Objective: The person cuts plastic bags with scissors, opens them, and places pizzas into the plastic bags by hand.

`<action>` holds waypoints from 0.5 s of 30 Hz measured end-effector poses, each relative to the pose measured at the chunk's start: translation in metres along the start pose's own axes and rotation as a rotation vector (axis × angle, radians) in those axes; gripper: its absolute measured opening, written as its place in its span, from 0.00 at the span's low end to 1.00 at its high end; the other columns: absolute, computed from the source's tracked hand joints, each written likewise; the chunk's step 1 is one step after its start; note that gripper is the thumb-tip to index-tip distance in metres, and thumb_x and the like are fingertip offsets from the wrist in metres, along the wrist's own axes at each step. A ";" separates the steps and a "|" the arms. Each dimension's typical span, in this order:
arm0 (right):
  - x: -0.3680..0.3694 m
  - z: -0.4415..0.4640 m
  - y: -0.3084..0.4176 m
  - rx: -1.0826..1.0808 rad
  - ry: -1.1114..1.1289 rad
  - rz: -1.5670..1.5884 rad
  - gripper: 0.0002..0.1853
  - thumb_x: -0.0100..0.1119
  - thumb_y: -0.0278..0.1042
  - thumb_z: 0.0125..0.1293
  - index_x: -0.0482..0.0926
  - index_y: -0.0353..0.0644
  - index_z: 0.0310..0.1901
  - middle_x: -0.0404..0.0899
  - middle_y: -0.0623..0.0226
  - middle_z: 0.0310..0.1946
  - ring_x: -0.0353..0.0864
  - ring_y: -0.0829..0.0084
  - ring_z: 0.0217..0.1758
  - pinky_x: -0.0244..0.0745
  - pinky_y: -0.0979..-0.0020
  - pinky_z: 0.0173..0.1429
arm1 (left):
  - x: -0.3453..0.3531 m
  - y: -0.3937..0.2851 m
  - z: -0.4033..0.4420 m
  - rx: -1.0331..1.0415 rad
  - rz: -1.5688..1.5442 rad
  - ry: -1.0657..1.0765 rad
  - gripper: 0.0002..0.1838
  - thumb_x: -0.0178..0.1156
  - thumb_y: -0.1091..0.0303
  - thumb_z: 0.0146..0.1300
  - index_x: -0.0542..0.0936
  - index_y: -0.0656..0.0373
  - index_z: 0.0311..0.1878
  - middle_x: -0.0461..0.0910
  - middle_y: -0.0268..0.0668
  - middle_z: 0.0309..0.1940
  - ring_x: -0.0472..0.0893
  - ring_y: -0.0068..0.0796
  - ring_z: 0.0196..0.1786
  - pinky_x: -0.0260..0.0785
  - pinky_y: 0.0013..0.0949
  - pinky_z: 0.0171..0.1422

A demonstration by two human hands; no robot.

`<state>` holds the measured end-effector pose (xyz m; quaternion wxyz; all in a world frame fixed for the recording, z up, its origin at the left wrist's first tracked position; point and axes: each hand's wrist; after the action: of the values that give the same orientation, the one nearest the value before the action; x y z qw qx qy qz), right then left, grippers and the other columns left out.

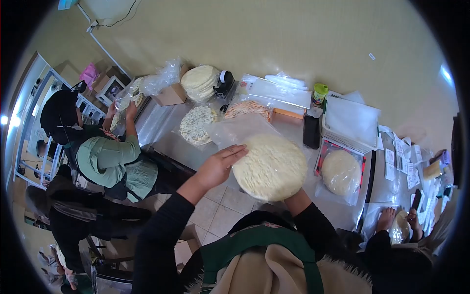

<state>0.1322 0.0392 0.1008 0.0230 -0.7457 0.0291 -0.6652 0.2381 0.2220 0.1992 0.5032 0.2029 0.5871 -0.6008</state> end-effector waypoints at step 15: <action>-0.016 0.005 -0.045 -0.349 0.177 -0.201 0.34 0.38 0.64 0.62 0.62 0.44 0.61 0.66 0.58 0.59 0.68 0.57 0.59 0.68 0.54 0.59 | 0.054 -0.027 -0.057 -0.255 0.031 -0.192 0.05 0.56 0.72 0.52 0.71 0.61 0.29 0.72 0.44 0.26 0.75 0.48 0.28 0.68 0.42 0.32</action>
<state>0.1359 0.0849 0.0878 -0.1754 -0.6764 0.0714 -0.7118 0.1736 0.2485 0.1542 0.5880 0.0881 0.6045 -0.5301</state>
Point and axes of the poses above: each hand's wrist, its own z-axis towards the middle knuckle, its own x-axis out of the palm, y = z × x
